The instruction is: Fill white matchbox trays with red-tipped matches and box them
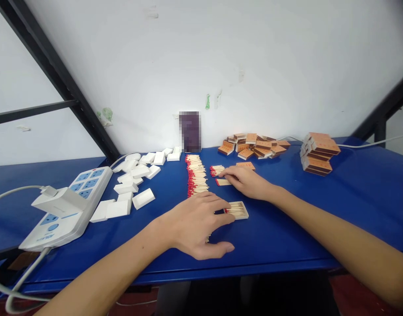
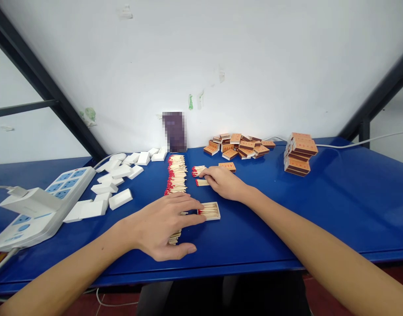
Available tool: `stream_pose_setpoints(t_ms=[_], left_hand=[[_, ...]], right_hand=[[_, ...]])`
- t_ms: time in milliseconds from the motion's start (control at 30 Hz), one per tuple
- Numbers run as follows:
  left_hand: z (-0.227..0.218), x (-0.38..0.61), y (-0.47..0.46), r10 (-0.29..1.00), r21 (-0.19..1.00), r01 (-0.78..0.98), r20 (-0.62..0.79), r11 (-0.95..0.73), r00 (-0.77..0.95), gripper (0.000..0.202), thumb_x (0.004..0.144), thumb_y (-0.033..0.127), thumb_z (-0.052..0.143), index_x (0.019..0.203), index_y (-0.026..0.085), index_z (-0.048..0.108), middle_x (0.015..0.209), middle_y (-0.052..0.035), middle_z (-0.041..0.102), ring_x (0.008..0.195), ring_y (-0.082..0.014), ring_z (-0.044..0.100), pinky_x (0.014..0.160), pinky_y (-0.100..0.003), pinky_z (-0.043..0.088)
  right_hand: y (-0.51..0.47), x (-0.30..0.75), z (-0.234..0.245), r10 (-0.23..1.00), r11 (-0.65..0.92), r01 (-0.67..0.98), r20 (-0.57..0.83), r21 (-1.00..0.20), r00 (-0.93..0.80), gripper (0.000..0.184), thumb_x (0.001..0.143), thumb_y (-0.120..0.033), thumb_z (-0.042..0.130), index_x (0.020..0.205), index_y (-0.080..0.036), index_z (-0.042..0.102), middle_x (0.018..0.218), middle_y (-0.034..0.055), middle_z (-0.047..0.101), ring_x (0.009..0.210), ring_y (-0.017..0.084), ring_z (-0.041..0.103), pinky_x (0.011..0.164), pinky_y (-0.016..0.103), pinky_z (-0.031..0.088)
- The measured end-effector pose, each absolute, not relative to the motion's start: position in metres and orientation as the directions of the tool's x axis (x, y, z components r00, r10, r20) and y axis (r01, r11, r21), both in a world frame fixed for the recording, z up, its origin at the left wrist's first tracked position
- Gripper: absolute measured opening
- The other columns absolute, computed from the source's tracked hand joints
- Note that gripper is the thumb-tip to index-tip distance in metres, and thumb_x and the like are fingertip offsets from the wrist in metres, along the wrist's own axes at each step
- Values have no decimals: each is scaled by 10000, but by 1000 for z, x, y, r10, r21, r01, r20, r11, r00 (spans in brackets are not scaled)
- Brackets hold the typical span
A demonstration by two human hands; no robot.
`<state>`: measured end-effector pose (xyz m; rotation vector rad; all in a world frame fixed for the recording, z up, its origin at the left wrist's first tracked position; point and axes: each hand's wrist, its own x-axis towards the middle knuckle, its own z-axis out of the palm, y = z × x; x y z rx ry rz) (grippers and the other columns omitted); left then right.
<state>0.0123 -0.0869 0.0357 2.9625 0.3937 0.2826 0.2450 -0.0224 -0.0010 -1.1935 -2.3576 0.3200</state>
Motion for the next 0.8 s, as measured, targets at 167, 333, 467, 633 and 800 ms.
stream_pose_setpoints(t_ms=[167,333,467,633,800], left_hand=[[35,13,-87,263,162,235,178,-958,948,442,889,509,574,1128,151,677,1105,-132,668,992,-286,645,953,-435,473],[36,13,-86,257,155,230,180,-961,949,445,897,516,560,1126,152,675,1066,-135,670,977,-288,648,934,-441,479],[36,13,-86,252,158,224,184,-962,950,433,901,509,557,1126,157,673,1083,-139,670,987,-295,647,934,-449,479],[37,13,-87,253,158,226,184,-961,950,425,898,502,565,1131,162,669,1087,-137,670,986,-294,647,936,-448,478],[37,13,-87,256,160,229,171,-960,952,436,899,504,560,1137,156,670,1095,-142,665,1003,-298,642,944,-448,474]], right_hand=[[-22,245,-2,810,587,704,303,-400,-503,365,991,-196,394,1168,-180,713,1132,83,752,1013,239,672,903,386,509],[-23,244,0,809,587,703,310,-402,-499,372,975,-164,400,1176,-195,711,1134,73,752,991,236,675,897,388,510],[-24,244,1,814,580,714,302,-392,-496,374,973,-157,400,1188,-188,705,1125,82,753,981,236,675,884,386,509],[-24,243,3,815,579,715,291,-393,-501,366,972,-159,411,1179,-191,710,1118,82,755,974,242,677,869,381,507],[-24,243,2,821,570,723,283,-389,-495,364,990,-187,395,1170,-168,711,1126,85,752,990,235,670,886,366,497]])
